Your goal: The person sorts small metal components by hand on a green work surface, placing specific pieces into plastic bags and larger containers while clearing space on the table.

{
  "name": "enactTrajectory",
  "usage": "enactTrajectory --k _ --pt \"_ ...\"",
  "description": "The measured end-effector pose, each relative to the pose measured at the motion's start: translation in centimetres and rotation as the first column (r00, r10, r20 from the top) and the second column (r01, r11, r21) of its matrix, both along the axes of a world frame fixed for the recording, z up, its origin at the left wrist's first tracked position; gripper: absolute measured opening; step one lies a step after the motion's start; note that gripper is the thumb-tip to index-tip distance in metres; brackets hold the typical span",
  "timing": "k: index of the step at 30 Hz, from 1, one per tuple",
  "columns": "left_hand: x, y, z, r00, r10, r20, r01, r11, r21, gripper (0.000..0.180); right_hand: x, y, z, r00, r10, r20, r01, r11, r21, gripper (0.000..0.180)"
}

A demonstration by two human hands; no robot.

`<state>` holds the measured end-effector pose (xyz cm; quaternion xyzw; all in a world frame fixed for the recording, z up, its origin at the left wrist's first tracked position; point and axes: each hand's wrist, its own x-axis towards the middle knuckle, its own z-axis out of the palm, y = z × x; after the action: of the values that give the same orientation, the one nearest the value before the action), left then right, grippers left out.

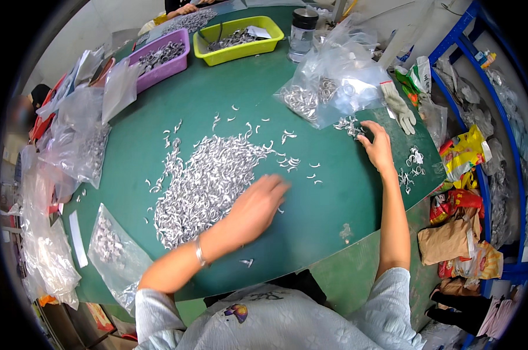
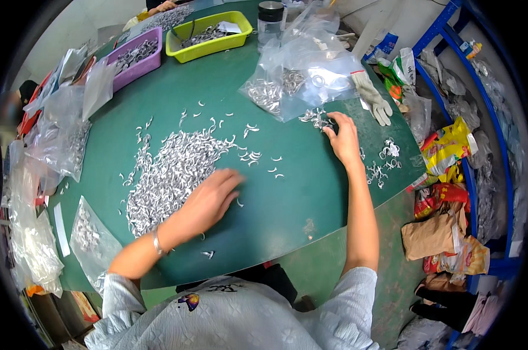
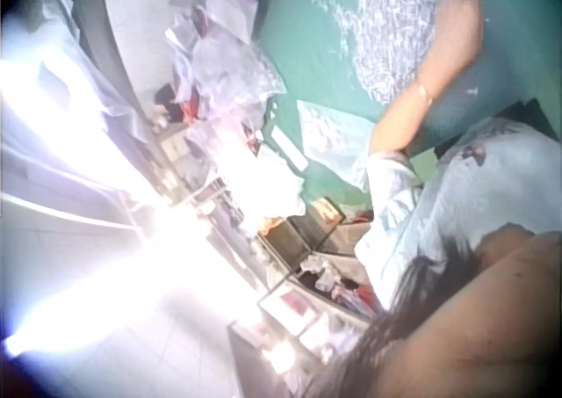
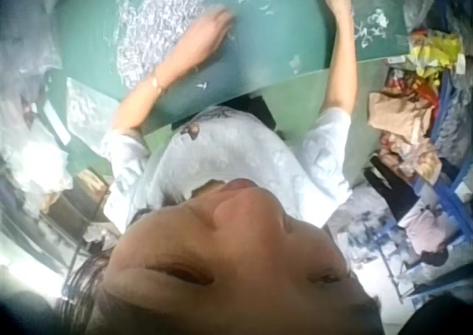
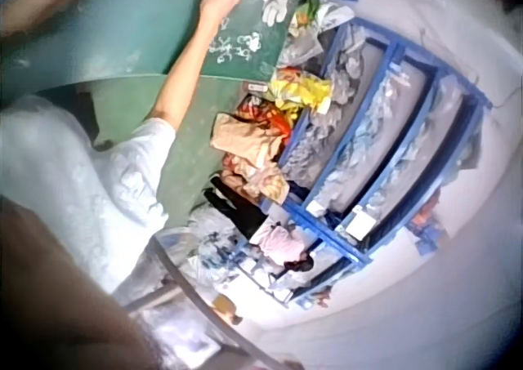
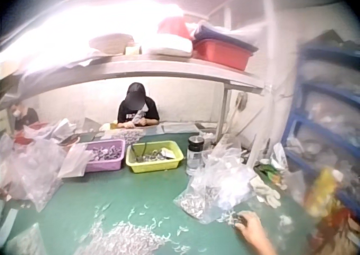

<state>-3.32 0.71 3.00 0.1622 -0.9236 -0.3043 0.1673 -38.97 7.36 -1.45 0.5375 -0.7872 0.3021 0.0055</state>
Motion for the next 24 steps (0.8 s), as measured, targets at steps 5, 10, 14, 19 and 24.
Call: enactTrajectory --k 5,10,14,19,24 --pt "-12.4 -5.8 -2.9 0.982 -0.153 -0.114 0.148 0.988 -0.054 0.043 -0.4 -0.5 0.4 0.994 -0.027 -0.103 0.031 0.999 0.037 0.048" --pt "-21.2 -8.0 -6.5 0.974 -0.197 -0.115 0.178 0.971 -0.158 0.051 -0.1 -0.7 -0.3 0.993 -0.06 -0.106 0.079 0.98 0.181 0.045" --pt "-24.0 -8.8 -6.4 0.969 -0.246 0.018 0.243 0.939 -0.244 0.053 -1.8 -0.8 -1.3 0.995 -0.021 0.097 0.003 0.984 0.179 0.038" --pt "-24.9 -10.7 -6.1 0.927 -0.361 0.1 0.374 0.892 -0.254 0.045 0.1 -0.8 1.6 0.969 -0.006 0.246 -0.015 0.996 0.083 0.034" --pt "-24.4 -10.7 -6.6 0.936 -0.35 0.032 0.325 0.824 -0.464 0.038 -0.2 -1.0 0.6 0.989 -0.002 0.146 -0.01 0.997 0.083 0.026"
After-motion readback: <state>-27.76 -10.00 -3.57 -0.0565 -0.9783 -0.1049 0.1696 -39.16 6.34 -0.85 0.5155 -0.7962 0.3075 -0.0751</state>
